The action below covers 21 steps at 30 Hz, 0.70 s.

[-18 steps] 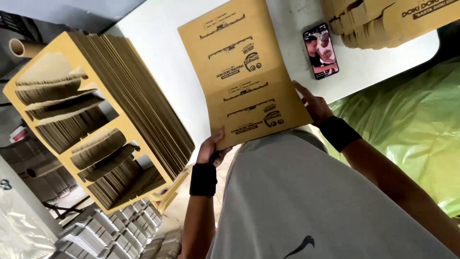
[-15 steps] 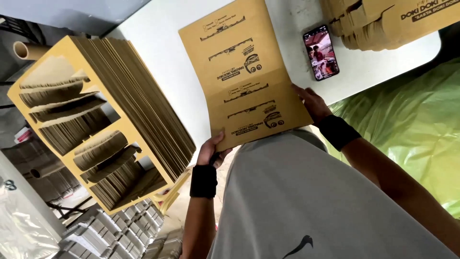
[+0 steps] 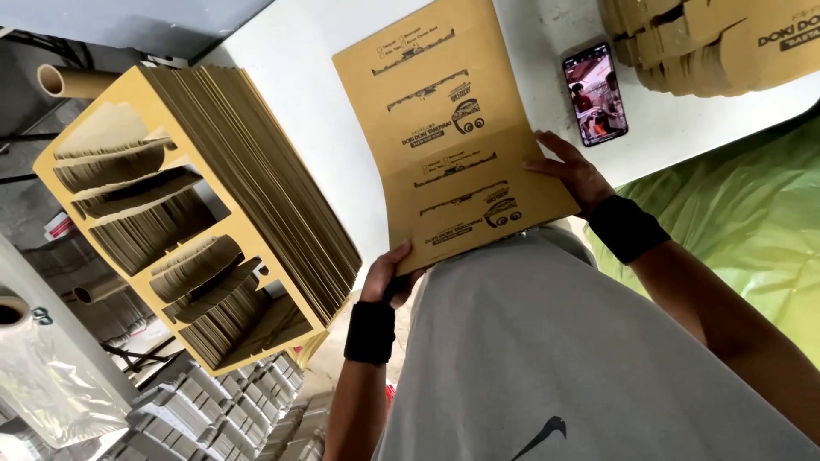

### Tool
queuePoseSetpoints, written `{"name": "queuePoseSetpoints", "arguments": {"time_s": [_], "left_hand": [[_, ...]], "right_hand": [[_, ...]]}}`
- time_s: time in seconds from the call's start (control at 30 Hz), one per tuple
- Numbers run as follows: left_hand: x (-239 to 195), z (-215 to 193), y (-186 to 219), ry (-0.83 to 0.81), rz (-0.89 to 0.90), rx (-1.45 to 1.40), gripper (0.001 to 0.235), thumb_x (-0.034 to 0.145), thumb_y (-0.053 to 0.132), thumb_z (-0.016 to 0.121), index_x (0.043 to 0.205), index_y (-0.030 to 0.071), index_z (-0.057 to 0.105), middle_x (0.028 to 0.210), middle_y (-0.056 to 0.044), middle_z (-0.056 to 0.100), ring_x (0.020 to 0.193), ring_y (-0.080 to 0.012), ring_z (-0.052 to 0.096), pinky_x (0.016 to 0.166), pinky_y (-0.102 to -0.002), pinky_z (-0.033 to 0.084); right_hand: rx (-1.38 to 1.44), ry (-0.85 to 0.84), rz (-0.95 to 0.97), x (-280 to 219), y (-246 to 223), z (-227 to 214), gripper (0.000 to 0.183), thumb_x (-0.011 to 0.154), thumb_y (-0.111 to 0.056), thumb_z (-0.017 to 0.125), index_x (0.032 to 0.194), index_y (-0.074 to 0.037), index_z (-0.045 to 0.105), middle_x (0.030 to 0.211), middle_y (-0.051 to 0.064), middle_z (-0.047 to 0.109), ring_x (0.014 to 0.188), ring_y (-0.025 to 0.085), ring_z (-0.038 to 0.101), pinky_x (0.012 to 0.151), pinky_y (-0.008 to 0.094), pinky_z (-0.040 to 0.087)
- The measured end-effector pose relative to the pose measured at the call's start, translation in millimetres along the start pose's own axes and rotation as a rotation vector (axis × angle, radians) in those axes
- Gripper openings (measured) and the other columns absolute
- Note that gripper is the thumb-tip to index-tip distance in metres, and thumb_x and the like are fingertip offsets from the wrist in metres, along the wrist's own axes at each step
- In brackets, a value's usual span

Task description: Punching out pre-cut box shapes from cardboard sheets and removing the waste frames to prepare them for assembly.

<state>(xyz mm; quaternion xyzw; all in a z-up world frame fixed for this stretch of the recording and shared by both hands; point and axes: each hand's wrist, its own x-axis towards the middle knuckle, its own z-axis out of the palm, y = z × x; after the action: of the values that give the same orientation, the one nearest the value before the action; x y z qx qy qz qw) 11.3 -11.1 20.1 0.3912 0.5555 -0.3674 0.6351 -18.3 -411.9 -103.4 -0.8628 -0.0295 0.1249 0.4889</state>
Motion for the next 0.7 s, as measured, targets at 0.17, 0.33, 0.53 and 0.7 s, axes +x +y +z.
{"name": "queuePoseSetpoints", "arguments": {"time_s": [0.17,0.33,0.53,0.7], "left_hand": [[-8,-4,-13,0.056,-0.084,-0.034,0.055,0.089,0.024,0.081,0.130,-0.003,0.059,0.121,-0.029,0.066,0.110,-0.0445,0.068,0.091,-0.045,0.063],[-10,-5,-9,-0.009,-0.074,-0.103,0.052,0.096,0.039,0.071,0.131,0.001,0.061,0.120,-0.026,0.068,0.103,-0.0410,0.071,0.086,-0.044,0.066],[73,-57,-29,-0.090,-0.011,-0.070,0.089,0.099,0.078,0.029,0.134,0.004,0.065,0.127,-0.031,0.067,0.113,-0.0461,0.069,0.098,-0.054,0.057],[41,-12,-12,0.286,0.912,0.880,0.100,0.072,0.014,0.094,0.156,0.009,0.040,0.154,-0.017,0.047,0.147,-0.0349,0.041,0.124,-0.044,0.037]], "right_hand": [[-0.002,-0.007,-0.094,1,-7,-3,0.059,0.075,-0.016,0.081,0.132,-0.027,0.072,0.143,0.011,0.062,0.149,0.038,0.043,0.126,0.056,0.027],[-0.038,0.014,-0.102,4,-1,4,0.059,0.073,-0.002,0.080,0.127,-0.024,0.073,0.134,0.008,0.070,0.137,0.038,0.057,0.122,0.061,0.032],[-0.258,0.087,-0.061,31,0,8,0.028,0.085,-0.009,0.079,0.103,-0.031,0.074,0.105,-0.007,0.077,0.111,0.024,0.073,0.111,0.061,0.047],[-1.156,-0.150,-0.447,48,29,-9,0.029,0.106,-0.054,0.039,0.114,-0.034,0.058,0.061,0.004,0.071,0.069,0.024,0.075,0.093,0.049,0.054]]}}
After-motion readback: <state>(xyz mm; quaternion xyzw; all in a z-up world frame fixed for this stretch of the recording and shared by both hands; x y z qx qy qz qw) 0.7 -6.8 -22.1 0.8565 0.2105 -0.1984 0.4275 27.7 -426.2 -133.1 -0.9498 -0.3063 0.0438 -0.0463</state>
